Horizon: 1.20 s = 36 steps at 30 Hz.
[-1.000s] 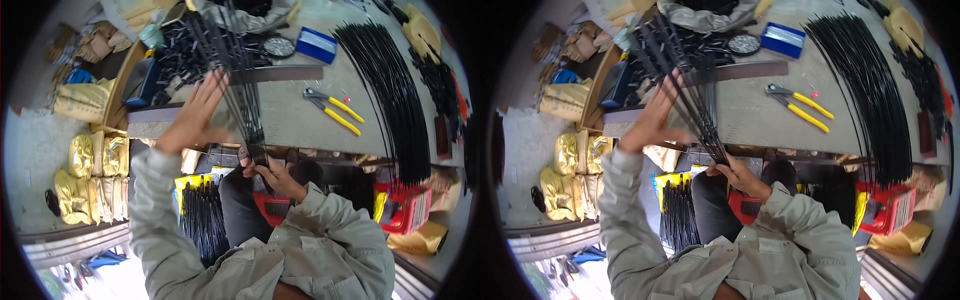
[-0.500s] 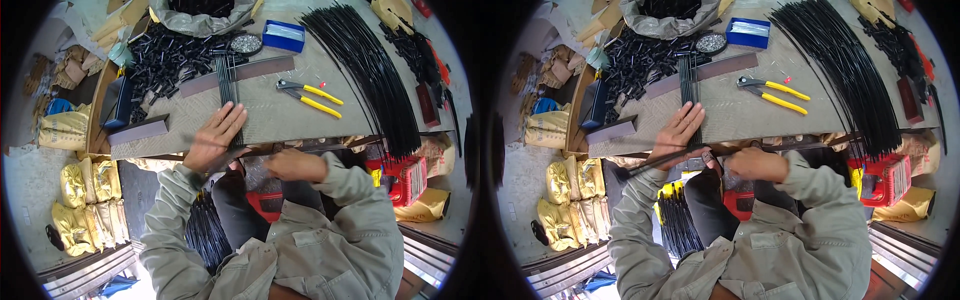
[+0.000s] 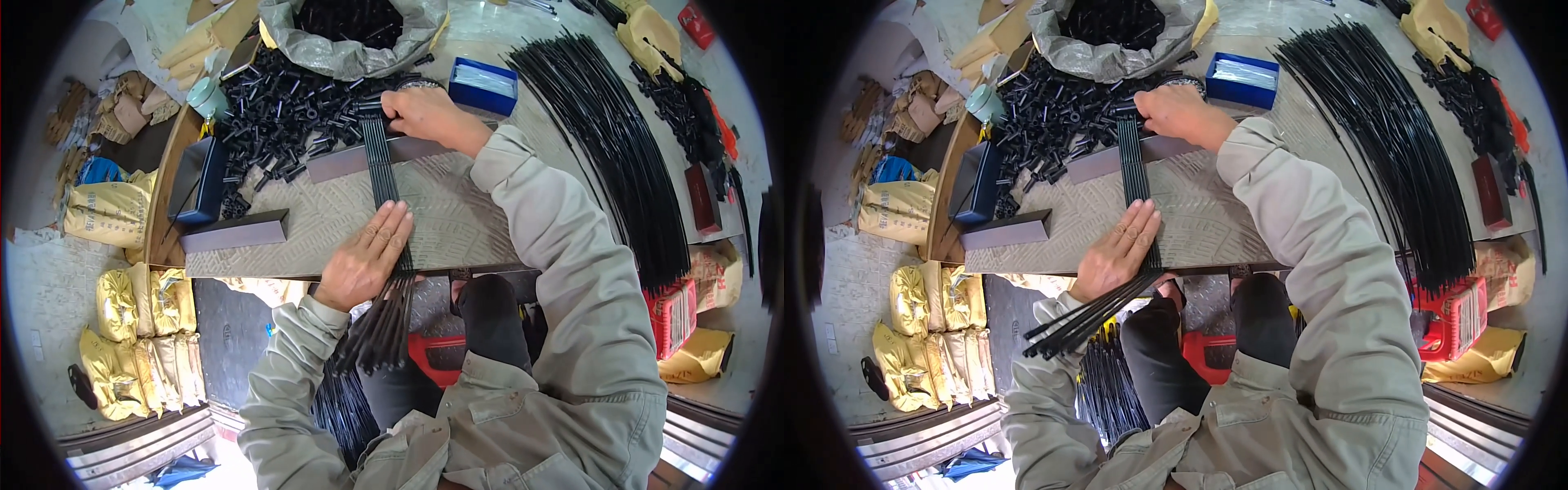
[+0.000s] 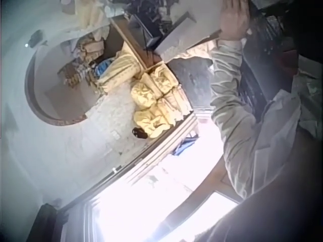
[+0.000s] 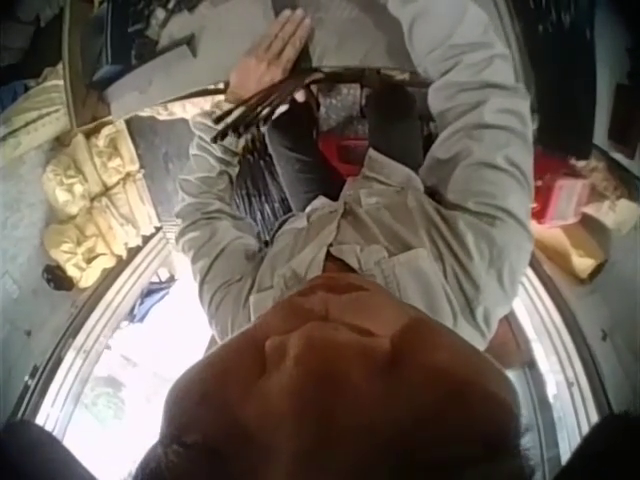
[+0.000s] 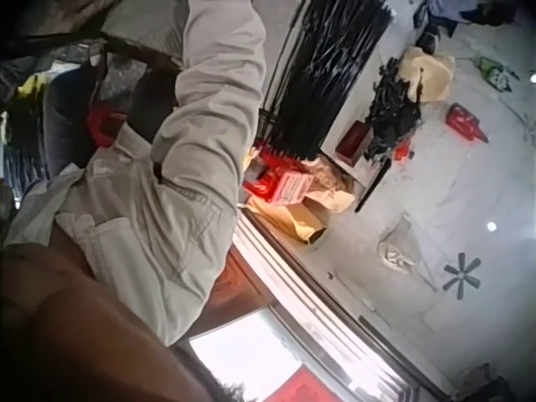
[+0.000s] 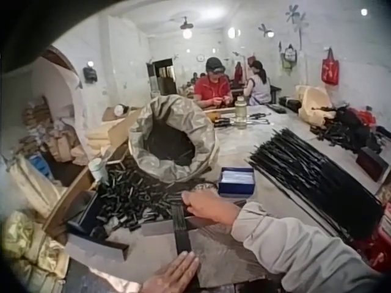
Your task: Assembling and trimming black rods for manufacturing.
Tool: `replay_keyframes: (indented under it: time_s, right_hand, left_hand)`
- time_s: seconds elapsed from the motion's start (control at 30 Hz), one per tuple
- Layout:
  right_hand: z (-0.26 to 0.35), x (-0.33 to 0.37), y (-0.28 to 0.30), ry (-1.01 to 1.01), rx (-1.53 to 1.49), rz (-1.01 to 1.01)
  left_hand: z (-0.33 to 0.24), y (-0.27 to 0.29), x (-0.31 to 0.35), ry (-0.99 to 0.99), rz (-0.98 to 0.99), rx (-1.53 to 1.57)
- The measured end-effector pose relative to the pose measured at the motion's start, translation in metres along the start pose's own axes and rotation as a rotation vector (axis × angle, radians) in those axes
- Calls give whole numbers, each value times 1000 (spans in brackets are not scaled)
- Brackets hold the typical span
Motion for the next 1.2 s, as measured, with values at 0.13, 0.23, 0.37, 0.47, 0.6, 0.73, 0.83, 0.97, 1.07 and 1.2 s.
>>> replay_keyframes:
  time_s: [0.13, 0.23, 0.37, 0.47, 0.6, 0.73, 0.83, 0.97, 1.07, 1.2]
  right_hand:
    - [-4, -3, -4, -148, 69, -8]
    - [-11, 11, 17, -69, 67, -49]
    - [-79, 34, 77, -286, 336, -161]
    - [-131, 43, 70, -264, 256, 6]
    - [-136, 46, 59, -306, 221, 7]
    - [-133, 52, 72, -303, 157, -25]
    - [-115, 57, 83, -342, 367, -188]
    - [-32, 43, 42, 11, -208, -173]
    - [-26, 49, 24, -19, -183, -171]
    - [-33, 57, 23, -111, -244, -152]
  left_hand:
    - [2, -2, 0, 3, 41, 80]
    - [7, -4, -3, 16, 90, 94]
    - [6, -5, -8, 52, 158, 73]
    - [7, -2, -9, 111, 159, 187]
    - [9, -4, -9, 91, 175, 114]
    - [10, -3, -12, 51, 219, 247]
    - [8, -3, -19, 57, 198, 263]
    - [9, -4, -15, 103, 244, 121]
    - [8, -7, -19, 104, 247, 113]
    - [11, -10, -17, 116, 250, 123]
Point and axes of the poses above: each hand's wrist, its own x-axis away from the middle knuckle, its own y-axis out of the back of the hand, z = x × y, the point moved 9 cm from there along -x, towards the middle knuckle, and after that the axes turned 9 degrees about z, right-handed, at the moved point
